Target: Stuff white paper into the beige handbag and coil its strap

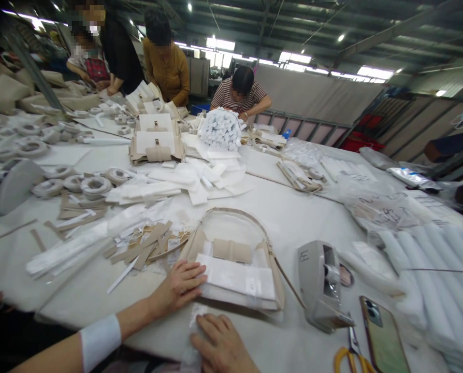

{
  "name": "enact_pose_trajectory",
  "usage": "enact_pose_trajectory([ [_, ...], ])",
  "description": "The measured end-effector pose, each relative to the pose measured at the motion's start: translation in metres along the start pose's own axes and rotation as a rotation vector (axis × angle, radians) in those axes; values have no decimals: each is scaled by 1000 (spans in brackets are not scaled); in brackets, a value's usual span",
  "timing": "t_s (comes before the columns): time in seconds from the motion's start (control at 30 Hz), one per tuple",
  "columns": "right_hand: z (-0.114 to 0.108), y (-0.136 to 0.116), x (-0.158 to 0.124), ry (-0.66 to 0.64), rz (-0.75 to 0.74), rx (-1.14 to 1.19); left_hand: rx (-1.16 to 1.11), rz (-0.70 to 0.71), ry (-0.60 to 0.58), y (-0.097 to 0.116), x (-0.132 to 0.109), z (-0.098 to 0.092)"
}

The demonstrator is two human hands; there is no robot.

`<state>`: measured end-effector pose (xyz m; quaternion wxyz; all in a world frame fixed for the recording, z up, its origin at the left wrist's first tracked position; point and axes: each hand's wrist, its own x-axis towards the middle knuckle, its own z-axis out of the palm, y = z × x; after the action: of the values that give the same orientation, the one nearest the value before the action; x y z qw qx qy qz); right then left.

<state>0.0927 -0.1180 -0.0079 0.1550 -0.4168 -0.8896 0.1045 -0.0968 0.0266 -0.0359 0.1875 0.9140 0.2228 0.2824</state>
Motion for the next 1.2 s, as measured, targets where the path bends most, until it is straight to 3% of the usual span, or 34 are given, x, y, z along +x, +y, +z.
enact_pose_trajectory([
  [0.13, 22, -8, 17, 263, 101, 124, -7, -7, -19, 0, 0, -1],
  [0.3, -8, 2, 44, 434, 192, 204, -5, -13, -29, 1, 0, -2],
  [0.47, -33, 17, 62, 392, 132, 132, 24, 2, -19, 1, 0, -1],
  [0.67, -34, 18, 81, 372, 23, 49, 19, 8, -13, -1, 1, 2],
  [0.8, -32, 31, 89, 344, 31, 53, 8, 22, -16, -6, -1, 7],
  [0.93, -24, 57, 94, 307, 213, 122, -34, -11, -14, -4, 0, 4],
  [1.07, -15, 73, 95, 348, 445, 180, -118, -120, -41, 12, 10, -9],
  [1.2, -16, 76, 100, 310, 640, 215, -141, -291, 93, 27, 17, -5],
])
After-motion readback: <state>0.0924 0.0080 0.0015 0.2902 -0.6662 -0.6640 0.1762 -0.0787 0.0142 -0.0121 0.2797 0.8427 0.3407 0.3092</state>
